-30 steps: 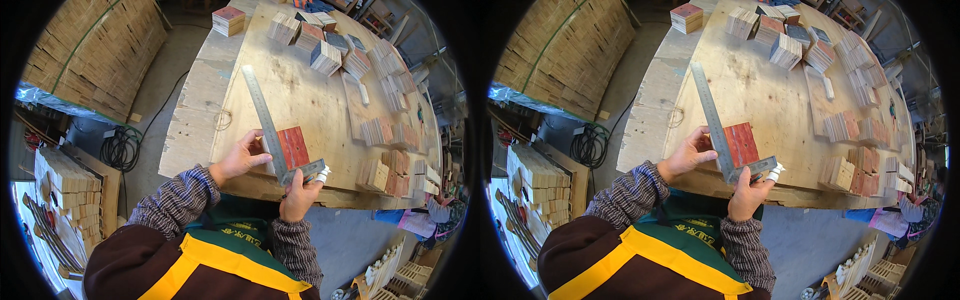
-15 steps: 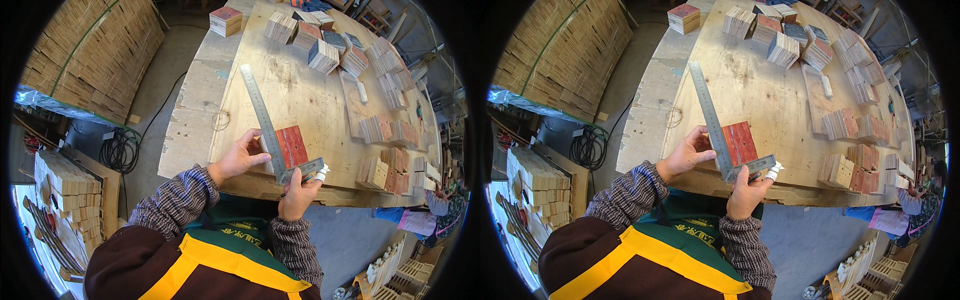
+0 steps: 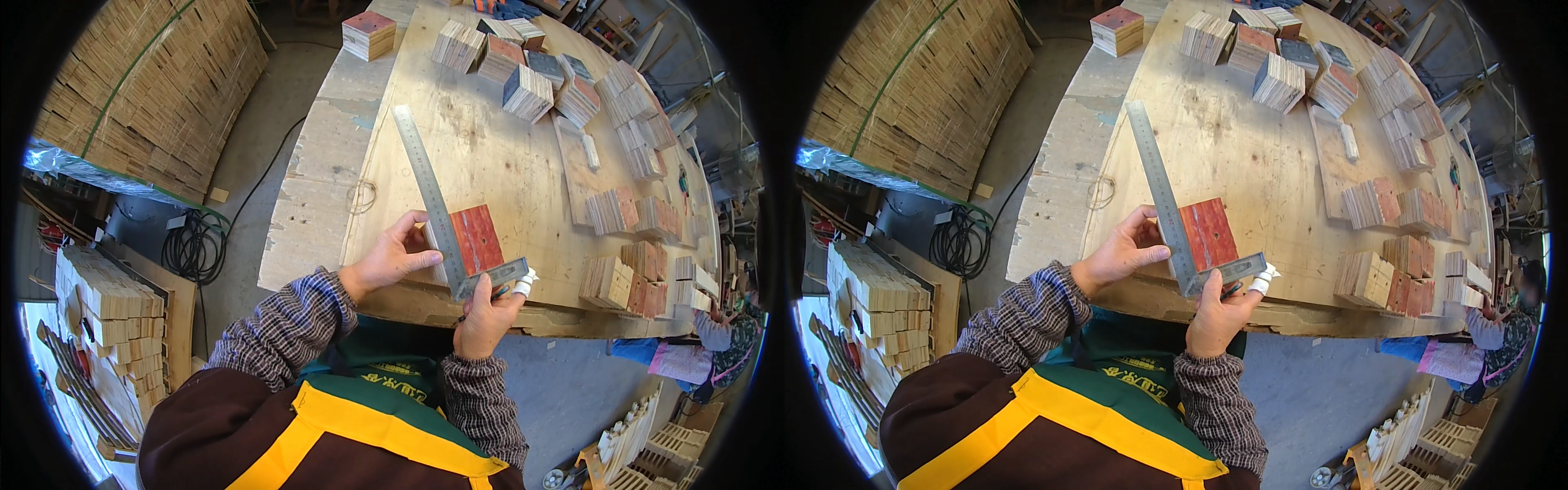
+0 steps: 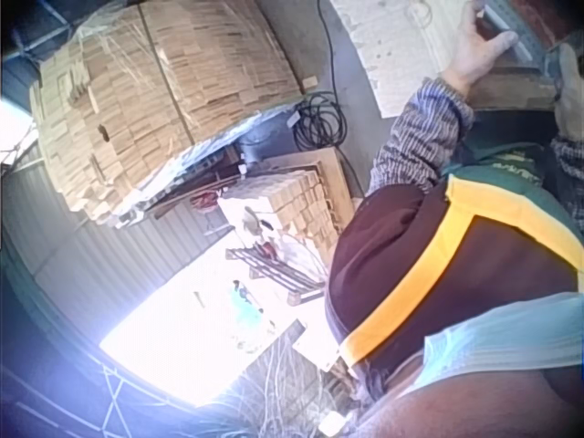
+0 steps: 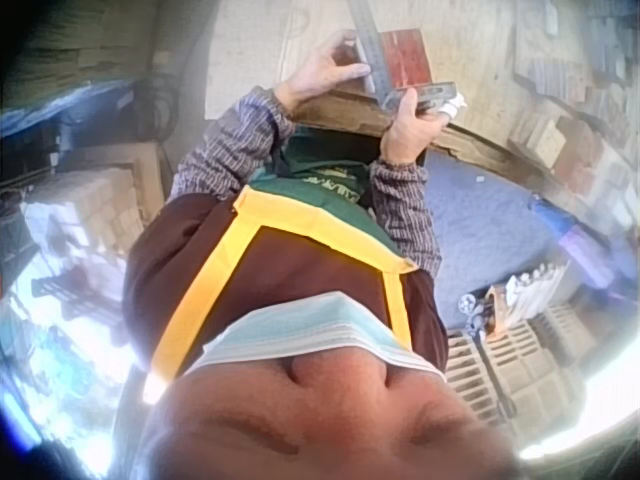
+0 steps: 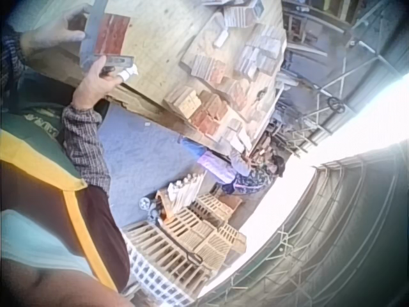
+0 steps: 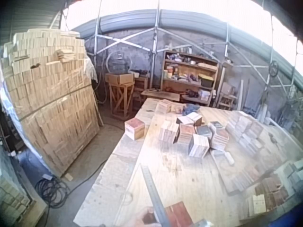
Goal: The person repeatedly picks up small rectangular wooden blocks, places a metal L-square ruler on each block, and marks the wood with a white marker. The person then sets the marked blocks aside on the table. This cycle repeats for multiple blocks throughout the clip.
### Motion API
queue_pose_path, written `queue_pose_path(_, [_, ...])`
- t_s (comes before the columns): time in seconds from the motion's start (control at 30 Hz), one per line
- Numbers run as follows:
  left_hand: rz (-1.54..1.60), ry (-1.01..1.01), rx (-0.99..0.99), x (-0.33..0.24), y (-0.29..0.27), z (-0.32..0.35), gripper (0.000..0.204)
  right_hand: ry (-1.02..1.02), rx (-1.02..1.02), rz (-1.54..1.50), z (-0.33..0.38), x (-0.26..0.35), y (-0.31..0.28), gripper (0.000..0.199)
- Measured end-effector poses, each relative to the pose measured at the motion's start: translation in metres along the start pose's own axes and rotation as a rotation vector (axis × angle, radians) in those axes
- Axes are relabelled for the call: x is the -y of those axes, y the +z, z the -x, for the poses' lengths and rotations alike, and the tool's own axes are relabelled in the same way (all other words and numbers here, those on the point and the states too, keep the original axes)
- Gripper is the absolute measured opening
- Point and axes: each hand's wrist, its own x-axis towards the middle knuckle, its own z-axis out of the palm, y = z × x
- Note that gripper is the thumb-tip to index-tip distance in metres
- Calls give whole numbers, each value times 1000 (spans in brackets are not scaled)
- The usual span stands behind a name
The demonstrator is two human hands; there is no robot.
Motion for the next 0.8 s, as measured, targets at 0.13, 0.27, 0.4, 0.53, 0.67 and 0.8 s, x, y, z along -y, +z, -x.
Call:
queue_pose_path(0.13, [-9, -19, 1, 0, -1, -1, 52, 11, 2, 2, 0, 0, 0, 74])
queue_pose_path(0.27, [45, 0, 23, -3, 0, -1, 51, 10, -4, -1, 1, 1, 2, 73])
queue_pose_path(0.4, [75, -8, 29, -6, 1, -1, 50, 20, 2, -6, 2, 4, 4, 72])
queue_pose_path(0.53, [82, -10, 28, -6, 2, -2, 49, 3, -8, 16, 2, 5, 5, 71])
queue_pose_path(0.67, [71, -18, 22, -5, 0, -2, 50, 20, -7, 23, 3, 7, 5, 69])
queue_pose_path(0.8, [53, -29, 20, -6, 0, -2, 50, 22, -11, 21, 3, 7, 5, 68])
